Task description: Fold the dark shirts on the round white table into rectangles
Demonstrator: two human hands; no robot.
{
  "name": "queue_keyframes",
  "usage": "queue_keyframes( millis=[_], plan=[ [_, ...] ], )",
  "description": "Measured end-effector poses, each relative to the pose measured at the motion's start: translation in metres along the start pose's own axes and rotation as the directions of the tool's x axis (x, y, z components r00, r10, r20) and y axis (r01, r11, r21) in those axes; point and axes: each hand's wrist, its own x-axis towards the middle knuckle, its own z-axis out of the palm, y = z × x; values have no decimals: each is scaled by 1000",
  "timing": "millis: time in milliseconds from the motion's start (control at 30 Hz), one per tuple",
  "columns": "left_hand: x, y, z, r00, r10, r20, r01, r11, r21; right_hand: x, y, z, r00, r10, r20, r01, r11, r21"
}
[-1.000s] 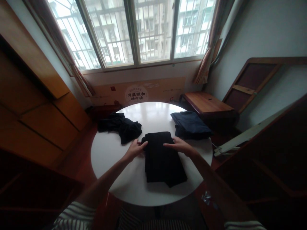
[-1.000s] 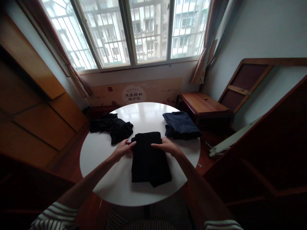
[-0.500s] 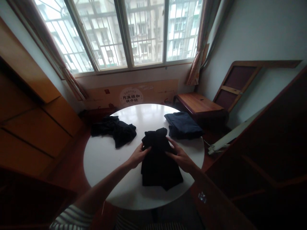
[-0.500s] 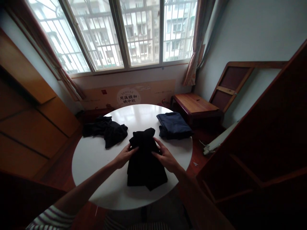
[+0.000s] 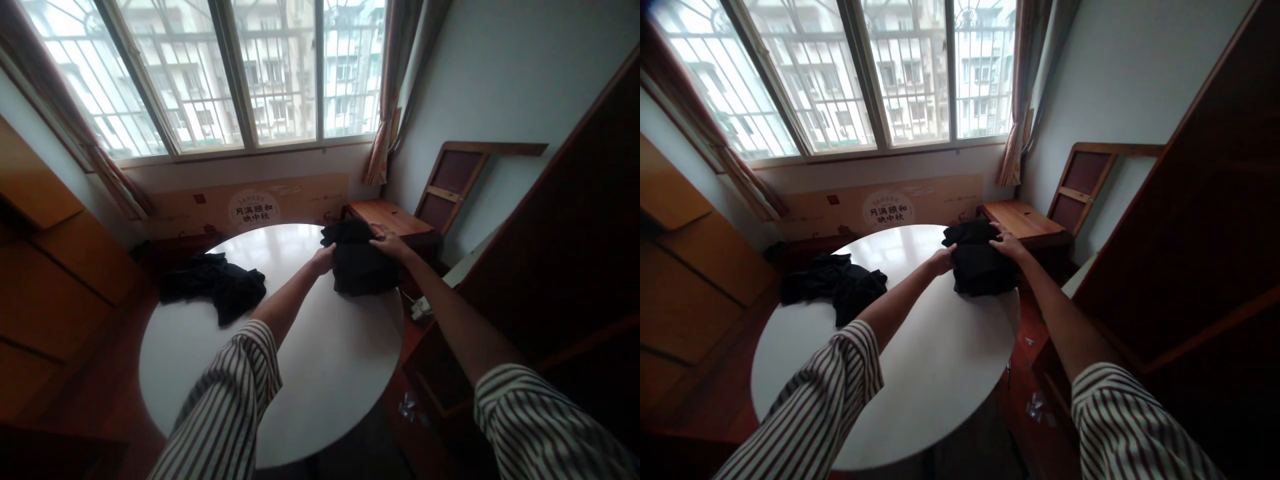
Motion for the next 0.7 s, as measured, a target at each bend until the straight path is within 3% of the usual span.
queue_keyframes(
  millis=[133,267,400,433,500,567,600,633,700],
  plan=[
    [18,-36,-6,997,-20,-77,30,991,134,-10,41,28,998,-6,66,23,967,-253],
    [22,-44,-19,990,76,-117,-37,951,307,-23,49,39,999,-15,51,32,935,-353],
    [18,-38,-27,943,275,-189,-158,867,473,-45,42,47,998,16,63,28,771,-637],
    [17,-36,-29,922,357,-150,-230,816,530,-53,41,50,998,23,60,24,734,-679],
    [16,-34,-33,864,494,99,-423,605,674,-69,38,54,999,8,53,32,700,-713],
    [17,-31,-40,801,452,391,-554,316,770,-85,37,57,998,-34,50,60,712,-700],
    [19,-29,-43,798,388,460,-563,212,799,-92,36,57,997,-54,48,72,726,-684],
    [20,-28,-47,819,336,465,-536,161,828,-99,34,57,997,-70,45,82,743,-664],
    [22,-26,-54,870,305,389,-445,142,884,-111,30,54,995,-86,43,94,769,-632]
  ],
)
